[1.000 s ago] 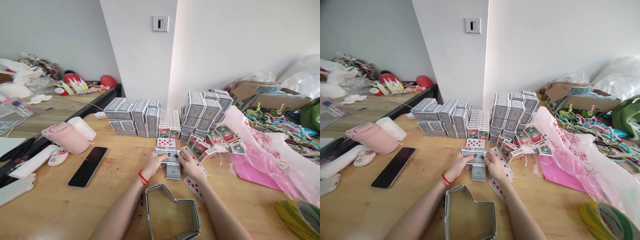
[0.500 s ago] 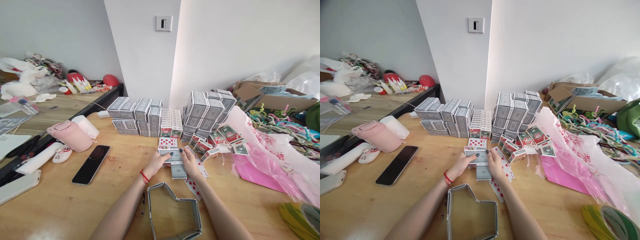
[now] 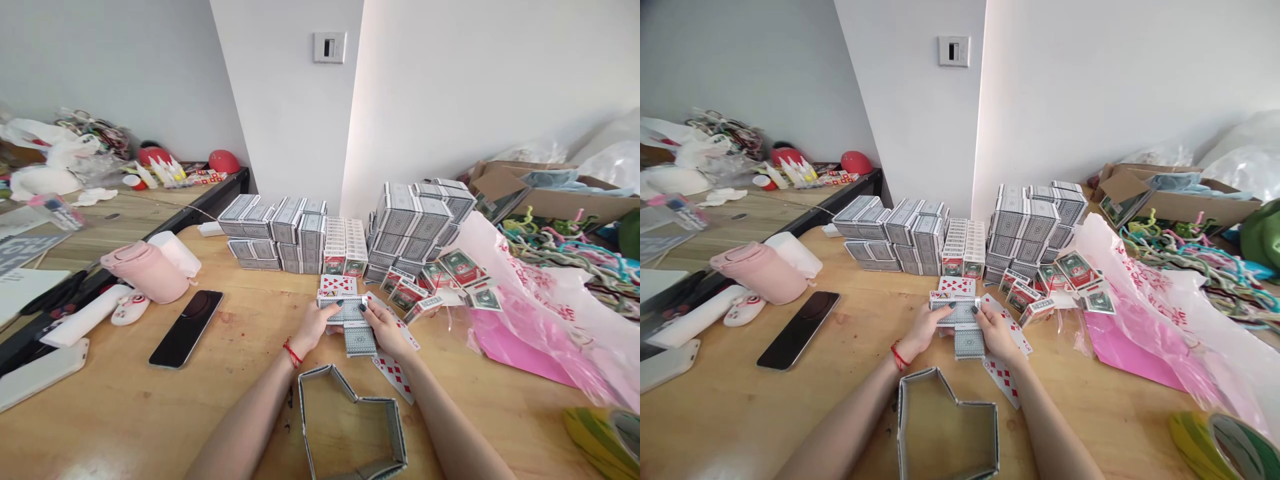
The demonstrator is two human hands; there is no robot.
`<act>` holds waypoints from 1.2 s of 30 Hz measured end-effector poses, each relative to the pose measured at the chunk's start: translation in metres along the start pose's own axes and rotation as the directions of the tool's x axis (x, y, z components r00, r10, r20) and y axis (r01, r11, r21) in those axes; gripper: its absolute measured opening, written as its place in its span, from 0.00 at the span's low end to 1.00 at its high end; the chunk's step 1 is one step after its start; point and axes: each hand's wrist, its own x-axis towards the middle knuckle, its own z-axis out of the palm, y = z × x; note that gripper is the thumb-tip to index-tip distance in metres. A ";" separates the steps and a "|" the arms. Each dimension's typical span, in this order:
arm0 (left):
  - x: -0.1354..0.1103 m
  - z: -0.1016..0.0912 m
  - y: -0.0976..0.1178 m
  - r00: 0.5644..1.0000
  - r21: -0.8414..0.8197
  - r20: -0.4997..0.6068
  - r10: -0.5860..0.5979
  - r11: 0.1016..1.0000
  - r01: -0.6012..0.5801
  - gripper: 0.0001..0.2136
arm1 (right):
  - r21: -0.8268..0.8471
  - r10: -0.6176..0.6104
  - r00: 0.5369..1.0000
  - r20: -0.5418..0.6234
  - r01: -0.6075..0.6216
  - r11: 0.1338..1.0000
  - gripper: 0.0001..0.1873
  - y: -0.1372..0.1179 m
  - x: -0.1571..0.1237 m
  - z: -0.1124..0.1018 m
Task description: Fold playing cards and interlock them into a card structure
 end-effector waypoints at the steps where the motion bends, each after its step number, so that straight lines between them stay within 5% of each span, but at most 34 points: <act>1: 0.000 -0.001 0.001 1.000 -0.013 0.013 -0.009 1.000 0.009 0.18 | -0.024 -0.015 1.000 -0.015 0.015 1.000 0.17 0.001 0.001 -0.001; 9: 0.000 -0.025 0.015 0.978 0.033 0.205 0.036 0.999 -0.043 0.20 | 0.002 0.046 0.998 -0.032 -0.046 0.999 0.18 -0.005 -0.006 0.004; 14: 0.004 -0.031 0.014 0.995 -0.073 0.053 0.089 0.994 -0.085 0.11 | 0.074 0.004 0.979 -0.203 0.012 0.997 0.20 0.001 -0.004 0.003; 17: 0.008 -0.037 0.017 0.982 -0.224 -0.108 0.156 0.958 -0.177 0.10 | -0.121 -0.140 0.949 -0.283 0.109 0.987 0.18 0.006 -0.002 0.001; 23: 0.007 -0.041 0.021 0.980 -0.286 0.021 0.198 0.940 -0.184 0.19 | -0.664 -0.396 0.918 -0.034 0.276 0.695 0.13 0.006 -0.004 0.013; 28: 0.002 -0.031 0.022 0.977 -0.328 0.061 0.204 0.929 -0.173 0.26 | -0.869 -0.349 0.916 0.199 0.329 0.369 0.26 0.002 -0.013 0.027; 32: 0.002 -0.030 0.023 0.980 -0.376 0.057 0.190 0.914 -0.155 0.23 | -0.920 -0.333 0.925 0.185 0.282 0.272 0.22 0.005 -0.015 0.031; 36: 0.004 -0.034 0.024 0.984 -0.441 0.123 0.132 0.895 -0.065 0.12 | -0.951 -0.379 0.925 0.026 0.139 0.275 0.15 0.012 -0.008 0.038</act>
